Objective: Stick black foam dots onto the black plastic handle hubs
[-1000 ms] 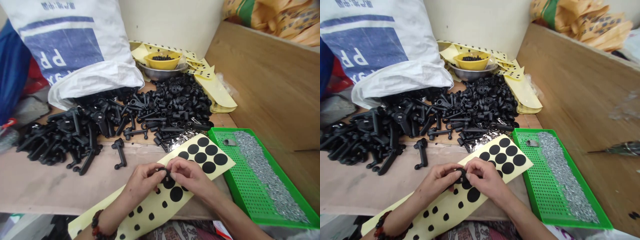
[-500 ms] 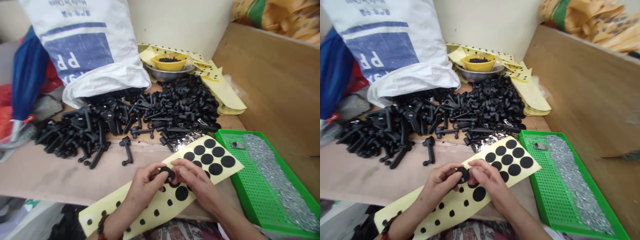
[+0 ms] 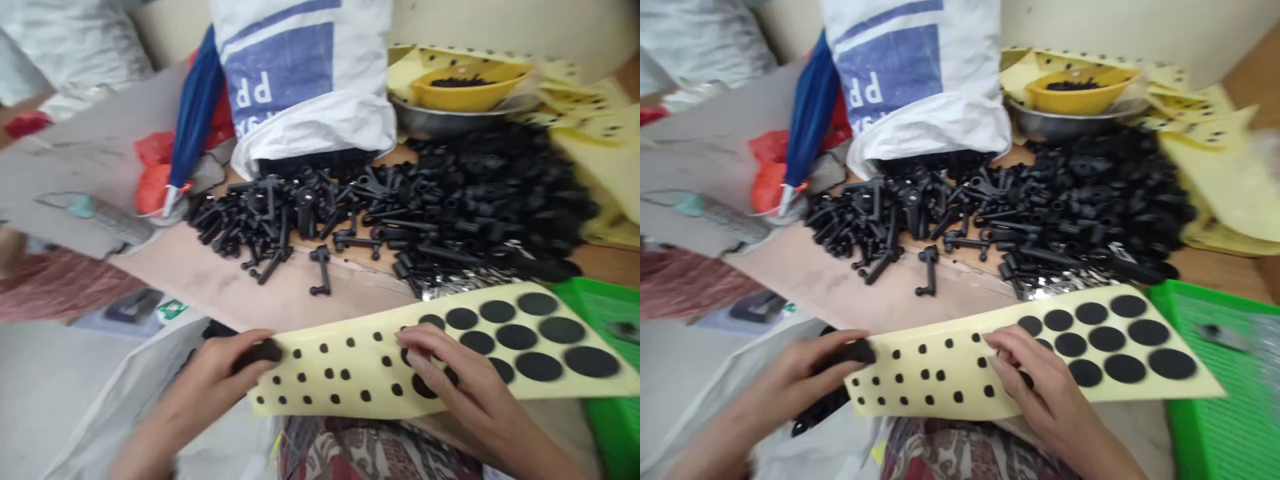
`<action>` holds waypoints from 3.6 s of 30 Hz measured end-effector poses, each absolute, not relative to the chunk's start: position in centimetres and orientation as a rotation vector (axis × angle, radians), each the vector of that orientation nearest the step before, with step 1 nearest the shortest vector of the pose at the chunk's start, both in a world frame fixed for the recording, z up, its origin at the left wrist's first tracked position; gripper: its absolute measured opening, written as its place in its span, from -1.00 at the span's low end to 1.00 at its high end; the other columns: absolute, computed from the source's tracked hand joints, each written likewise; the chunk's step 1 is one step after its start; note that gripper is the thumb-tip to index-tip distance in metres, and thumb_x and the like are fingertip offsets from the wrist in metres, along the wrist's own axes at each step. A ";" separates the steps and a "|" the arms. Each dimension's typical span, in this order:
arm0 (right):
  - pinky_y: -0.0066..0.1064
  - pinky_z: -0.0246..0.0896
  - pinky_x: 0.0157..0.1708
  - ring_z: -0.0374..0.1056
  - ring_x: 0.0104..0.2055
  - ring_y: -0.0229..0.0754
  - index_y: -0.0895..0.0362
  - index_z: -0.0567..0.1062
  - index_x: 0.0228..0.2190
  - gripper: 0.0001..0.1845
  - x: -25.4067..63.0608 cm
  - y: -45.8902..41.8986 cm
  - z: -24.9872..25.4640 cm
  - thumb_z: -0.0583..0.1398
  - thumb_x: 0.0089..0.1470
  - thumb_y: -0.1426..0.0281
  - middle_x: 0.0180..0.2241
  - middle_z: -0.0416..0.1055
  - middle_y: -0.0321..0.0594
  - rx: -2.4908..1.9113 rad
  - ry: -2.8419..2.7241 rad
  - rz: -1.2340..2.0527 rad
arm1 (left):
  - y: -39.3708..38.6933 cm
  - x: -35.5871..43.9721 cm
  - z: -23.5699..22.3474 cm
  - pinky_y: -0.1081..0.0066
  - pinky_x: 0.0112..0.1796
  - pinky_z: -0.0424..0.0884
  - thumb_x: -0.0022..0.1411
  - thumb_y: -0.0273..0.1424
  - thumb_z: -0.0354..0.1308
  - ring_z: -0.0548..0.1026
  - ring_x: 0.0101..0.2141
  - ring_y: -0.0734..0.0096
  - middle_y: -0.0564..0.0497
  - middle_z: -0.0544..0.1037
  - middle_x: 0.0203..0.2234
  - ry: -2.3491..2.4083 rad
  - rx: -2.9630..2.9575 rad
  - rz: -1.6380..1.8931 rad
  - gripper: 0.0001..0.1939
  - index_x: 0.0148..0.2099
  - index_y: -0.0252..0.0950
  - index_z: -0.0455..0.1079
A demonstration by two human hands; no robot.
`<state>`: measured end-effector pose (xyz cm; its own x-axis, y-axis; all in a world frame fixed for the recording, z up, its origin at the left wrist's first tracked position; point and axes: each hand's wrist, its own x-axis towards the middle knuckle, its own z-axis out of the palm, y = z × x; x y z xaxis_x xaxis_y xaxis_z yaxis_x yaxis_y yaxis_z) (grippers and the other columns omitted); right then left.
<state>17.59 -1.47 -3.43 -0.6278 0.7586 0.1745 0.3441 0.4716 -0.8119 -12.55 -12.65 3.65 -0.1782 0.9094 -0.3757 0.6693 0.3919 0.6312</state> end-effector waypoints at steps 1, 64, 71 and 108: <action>-0.39 0.33 -0.26 0.41 -0.21 -0.13 0.02 0.39 -0.16 -0.84 18.3 -1.1 -3.1 0.04 0.26 0.38 -0.21 0.44 -0.15 -0.985 -2.208 1.019 | -13.7 -14.7 3.8 0.20 -0.28 0.46 0.12 -0.11 0.12 0.55 -0.33 0.13 0.01 0.63 -0.29 2.133 1.482 0.321 -0.66 -0.10 -0.08 0.51; -0.27 0.22 -0.08 0.31 -0.05 -0.05 0.10 0.39 -0.56 -0.73 17.8 1.6 -1.0 0.24 0.03 0.21 -0.13 0.40 -0.13 -0.995 -1.302 1.714 | 0.3 -3.7 0.4 0.52 -0.44 0.31 -0.15 -0.40 0.32 0.45 -0.47 0.47 0.01 0.57 -0.44 1.176 0.738 0.737 -0.59 -0.17 -0.34 0.42; -0.22 0.20 -0.13 0.32 -0.11 -0.03 0.09 0.37 -0.58 -0.72 17.8 1.6 -1.7 0.24 -0.01 0.19 -0.19 0.42 -0.13 -1.041 -1.318 1.693 | 0.4 -1.5 -0.3 0.55 -0.53 0.26 -0.22 -0.53 0.23 0.41 -0.51 0.51 0.03 0.58 -0.46 1.177 0.781 0.710 -0.56 -0.16 -0.35 0.46; -0.34 0.27 -0.32 0.32 -0.25 -0.15 0.10 0.33 -0.58 -0.81 17.8 1.9 -2.1 0.17 0.01 0.34 -0.28 0.38 -0.15 -1.069 -1.567 1.593 | -0.2 -1.2 -1.1 0.48 -0.48 0.31 0.02 -0.25 0.16 0.31 -0.54 0.48 0.12 0.34 -0.58 1.268 1.092 0.648 -0.51 -0.01 -0.39 0.42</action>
